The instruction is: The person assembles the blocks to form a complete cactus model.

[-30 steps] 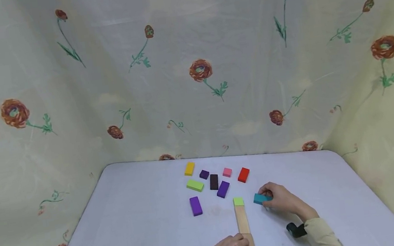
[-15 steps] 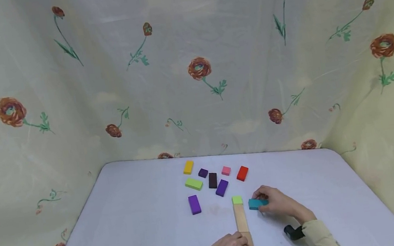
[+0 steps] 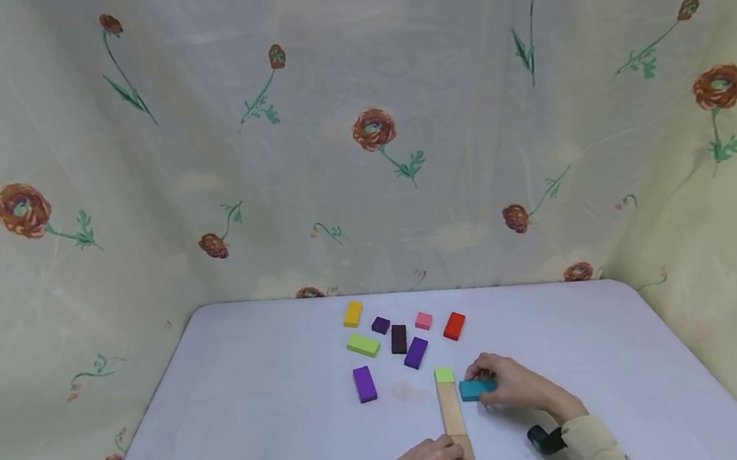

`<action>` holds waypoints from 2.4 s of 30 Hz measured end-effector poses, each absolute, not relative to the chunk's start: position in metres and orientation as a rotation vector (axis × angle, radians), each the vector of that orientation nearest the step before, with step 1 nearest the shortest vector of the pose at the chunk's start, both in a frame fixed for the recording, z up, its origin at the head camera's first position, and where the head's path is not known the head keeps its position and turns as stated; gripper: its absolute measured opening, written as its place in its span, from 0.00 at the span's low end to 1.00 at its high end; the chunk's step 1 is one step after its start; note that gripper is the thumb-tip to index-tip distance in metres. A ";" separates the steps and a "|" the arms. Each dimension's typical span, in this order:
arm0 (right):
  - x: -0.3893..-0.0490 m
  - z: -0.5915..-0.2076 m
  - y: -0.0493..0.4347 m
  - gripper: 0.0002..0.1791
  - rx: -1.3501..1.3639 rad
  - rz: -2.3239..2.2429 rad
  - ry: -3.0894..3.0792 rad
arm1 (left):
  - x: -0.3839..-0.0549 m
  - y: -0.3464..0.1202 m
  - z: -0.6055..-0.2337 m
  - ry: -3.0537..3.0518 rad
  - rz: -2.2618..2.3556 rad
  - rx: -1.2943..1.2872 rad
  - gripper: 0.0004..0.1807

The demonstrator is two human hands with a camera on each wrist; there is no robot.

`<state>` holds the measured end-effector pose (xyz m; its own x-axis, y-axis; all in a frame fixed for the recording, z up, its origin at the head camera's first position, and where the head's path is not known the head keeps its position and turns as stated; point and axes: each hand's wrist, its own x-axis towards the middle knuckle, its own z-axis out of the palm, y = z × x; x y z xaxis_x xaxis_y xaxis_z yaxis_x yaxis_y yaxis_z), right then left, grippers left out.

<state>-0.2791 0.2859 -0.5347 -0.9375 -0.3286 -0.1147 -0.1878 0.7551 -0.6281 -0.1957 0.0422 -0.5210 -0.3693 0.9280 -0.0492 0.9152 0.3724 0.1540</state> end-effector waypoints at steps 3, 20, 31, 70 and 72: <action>-0.278 -0.534 0.285 0.17 -0.429 -0.926 2.738 | -0.196 0.042 -0.521 2.481 0.172 1.654 0.21; -0.277 -0.533 0.279 0.18 -0.501 -0.919 2.699 | -0.196 0.042 -0.520 2.483 0.165 1.664 0.21; -0.276 -0.535 0.278 0.18 -0.494 -0.878 2.724 | -0.196 0.041 -0.520 2.471 0.156 1.669 0.22; -0.324 -0.523 0.296 0.46 0.018 -1.326 2.813 | -0.197 0.045 -0.522 2.475 0.134 1.716 0.20; -0.330 -0.524 0.295 0.47 0.037 -1.313 2.805 | -0.197 0.046 -0.522 2.472 0.137 1.712 0.20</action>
<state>-0.3304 0.2954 -0.5241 -0.9987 0.0028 -0.0501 0.0402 0.6405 -0.7669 -0.1971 0.0456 -0.5219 -0.3472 0.9361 -0.0564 0.9241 0.3518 0.1496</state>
